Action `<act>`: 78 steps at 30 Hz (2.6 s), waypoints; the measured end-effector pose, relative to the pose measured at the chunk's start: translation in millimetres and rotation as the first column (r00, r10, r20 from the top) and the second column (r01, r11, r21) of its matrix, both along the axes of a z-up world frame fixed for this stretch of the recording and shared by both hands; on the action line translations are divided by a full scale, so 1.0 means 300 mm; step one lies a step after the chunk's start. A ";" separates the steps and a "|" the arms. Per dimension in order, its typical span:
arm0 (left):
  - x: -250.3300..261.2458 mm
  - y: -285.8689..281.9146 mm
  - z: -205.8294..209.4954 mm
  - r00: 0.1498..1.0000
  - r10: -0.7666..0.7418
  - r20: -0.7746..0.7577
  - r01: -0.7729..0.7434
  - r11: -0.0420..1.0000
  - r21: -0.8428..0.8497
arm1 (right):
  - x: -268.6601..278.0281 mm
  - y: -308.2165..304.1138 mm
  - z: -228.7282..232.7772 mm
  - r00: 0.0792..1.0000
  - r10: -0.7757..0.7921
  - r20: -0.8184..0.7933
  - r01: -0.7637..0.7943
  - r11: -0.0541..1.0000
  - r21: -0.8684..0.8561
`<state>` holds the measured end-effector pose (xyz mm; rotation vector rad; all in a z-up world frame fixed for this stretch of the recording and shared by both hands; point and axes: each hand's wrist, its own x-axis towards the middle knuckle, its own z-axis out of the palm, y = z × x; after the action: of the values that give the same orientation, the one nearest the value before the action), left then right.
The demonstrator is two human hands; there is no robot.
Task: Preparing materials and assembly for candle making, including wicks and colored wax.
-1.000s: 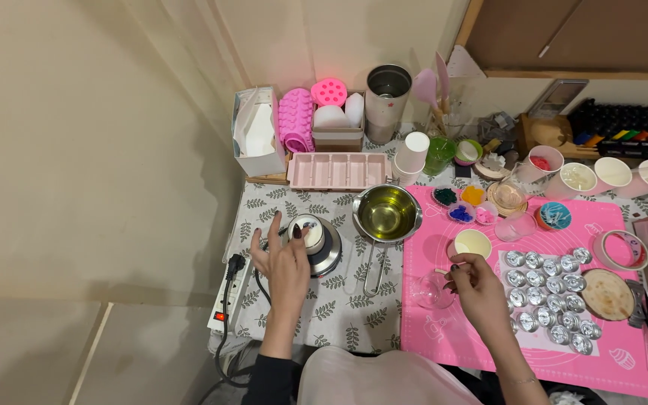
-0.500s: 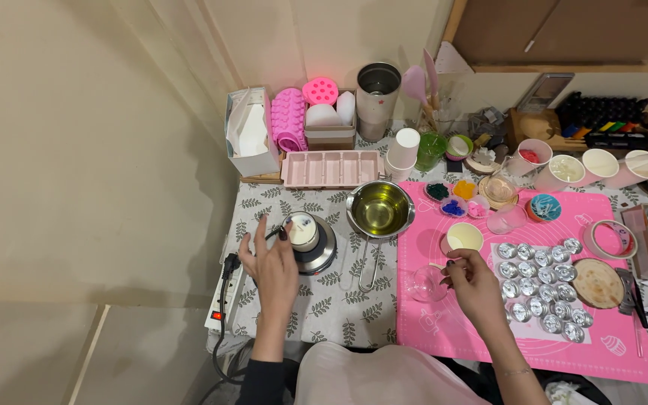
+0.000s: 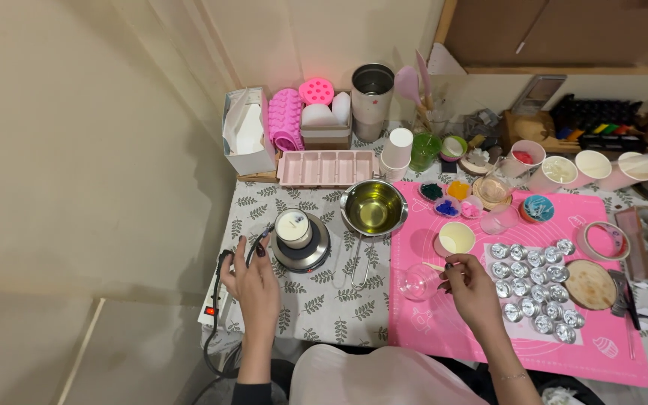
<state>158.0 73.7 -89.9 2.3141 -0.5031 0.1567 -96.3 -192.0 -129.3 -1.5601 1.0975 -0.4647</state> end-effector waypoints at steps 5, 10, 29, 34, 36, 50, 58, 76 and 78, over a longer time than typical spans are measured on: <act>-0.073 -0.018 -0.002 0.995 0.052 0.085 -0.051 0.999 -0.011 | -0.018 -0.046 0.005 0.998 0.062 -0.020 -0.063 0.996 -0.063; -0.210 -0.094 0.074 0.952 0.174 -0.253 -0.141 0.979 0.146 | -0.057 -0.130 -0.017 0.992 0.120 0.038 -0.119 0.992 -0.031; -0.351 -0.218 -0.107 0.911 0.200 -0.361 -0.098 0.954 0.283 | -0.290 -0.303 -0.019 0.975 0.218 -0.032 -0.218 0.976 0.004; -0.420 -0.266 0.055 0.921 0.085 -0.381 0.014 0.968 0.250 | -0.313 -0.321 -0.033 0.972 0.237 -0.009 -0.237 0.971 0.027; -0.451 -0.271 0.058 0.929 0.070 -0.363 0.011 0.976 0.217 | -0.319 -0.324 -0.010 0.971 0.239 -0.028 -0.238 0.971 0.035; -0.554 -0.312 0.114 0.914 0.041 -0.403 0.043 0.979 0.198 | -0.426 -0.371 -0.055 0.976 0.207 -0.067 -0.206 0.978 0.020; -0.577 -0.376 0.095 0.932 -0.123 -0.341 0.137 0.990 0.018 | -0.432 -0.334 -0.070 0.970 0.230 -0.076 -0.230 0.973 0.019; -0.619 -0.418 0.093 0.906 -0.271 -0.326 0.329 0.934 0.140 | -0.424 -0.342 -0.067 0.963 0.223 -0.153 -0.229 0.973 -0.023; -0.615 -0.419 0.082 0.905 -0.276 -0.324 0.334 0.932 0.139 | -0.426 -0.340 -0.051 0.965 0.226 -0.136 -0.230 0.973 -0.017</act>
<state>-26.4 -52.1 -65.3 2.3493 -0.7427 -0.4086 -224.1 -294.0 -144.6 -1.7424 0.9986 -0.2254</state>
